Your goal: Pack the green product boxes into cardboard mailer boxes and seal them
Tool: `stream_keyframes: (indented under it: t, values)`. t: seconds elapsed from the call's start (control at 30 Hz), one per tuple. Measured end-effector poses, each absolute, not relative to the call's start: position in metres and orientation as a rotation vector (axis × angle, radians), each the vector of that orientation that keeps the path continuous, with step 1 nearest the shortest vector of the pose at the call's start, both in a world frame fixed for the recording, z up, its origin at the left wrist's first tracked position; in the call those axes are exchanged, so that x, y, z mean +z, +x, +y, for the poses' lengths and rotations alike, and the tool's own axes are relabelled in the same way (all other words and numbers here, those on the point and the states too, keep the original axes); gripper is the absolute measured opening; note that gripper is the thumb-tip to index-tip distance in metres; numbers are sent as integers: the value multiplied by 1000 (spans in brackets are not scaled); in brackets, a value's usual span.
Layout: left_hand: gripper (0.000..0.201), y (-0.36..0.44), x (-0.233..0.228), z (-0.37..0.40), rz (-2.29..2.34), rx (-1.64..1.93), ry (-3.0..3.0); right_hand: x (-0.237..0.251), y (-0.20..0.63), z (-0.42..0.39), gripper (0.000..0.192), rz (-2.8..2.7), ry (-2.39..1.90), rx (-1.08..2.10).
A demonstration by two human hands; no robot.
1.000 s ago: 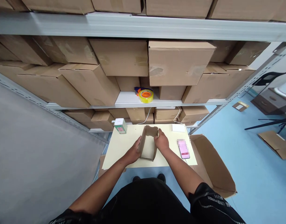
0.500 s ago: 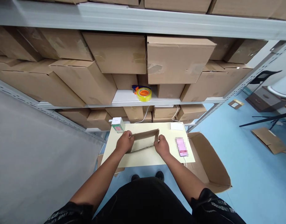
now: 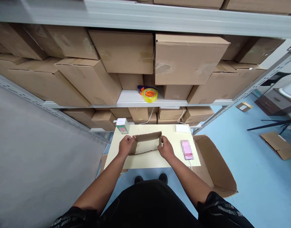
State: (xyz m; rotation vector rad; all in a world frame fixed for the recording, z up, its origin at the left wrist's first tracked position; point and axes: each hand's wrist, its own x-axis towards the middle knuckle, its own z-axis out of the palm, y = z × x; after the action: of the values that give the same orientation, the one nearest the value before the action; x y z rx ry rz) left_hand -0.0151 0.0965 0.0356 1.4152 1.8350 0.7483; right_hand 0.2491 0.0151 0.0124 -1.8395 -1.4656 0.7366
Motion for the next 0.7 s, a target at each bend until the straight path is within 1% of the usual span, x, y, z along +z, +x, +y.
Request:
stream_keyframes:
  t: [0.1, 0.23, 0.3, 0.4, 0.47, 0.57, 0.63, 0.7]
  values:
    - [26, -14, 27, 85, 1680, 787, 1402, 9, 252, 19, 56, -1429, -1838, 727]
    - [18, -16, 21, 79, 1510, 798, 1460, 2, 253, 19, 55, -1336, -1844, 753]
    - [21, -16, 22, 84, 1574, 824, 1467, 0, 252, 17, 60, -1339, -1833, 746]
    - [32, -16, 28, 97, 1766, 902, 1367, 1, 251, 17, 68, -1415, -1815, 739]
    - [38, -15, 30, 105, 1824, 938, 1314, 2, 251, 17, 68, -1479, -1778, 726]
    - [41, -14, 31, 107, 1791, 949, 1296, 0, 252, 20, 70, -1515, -1695, 689]
    - [36, -15, 29, 102, 1698, 920, 1317, -2, 253, 21, 72, -1493, -1672, 693]
    - [26, -16, 26, 96, 1570, 876, 1361, -6, 254, 23, 74, -1455, -1667, 707]
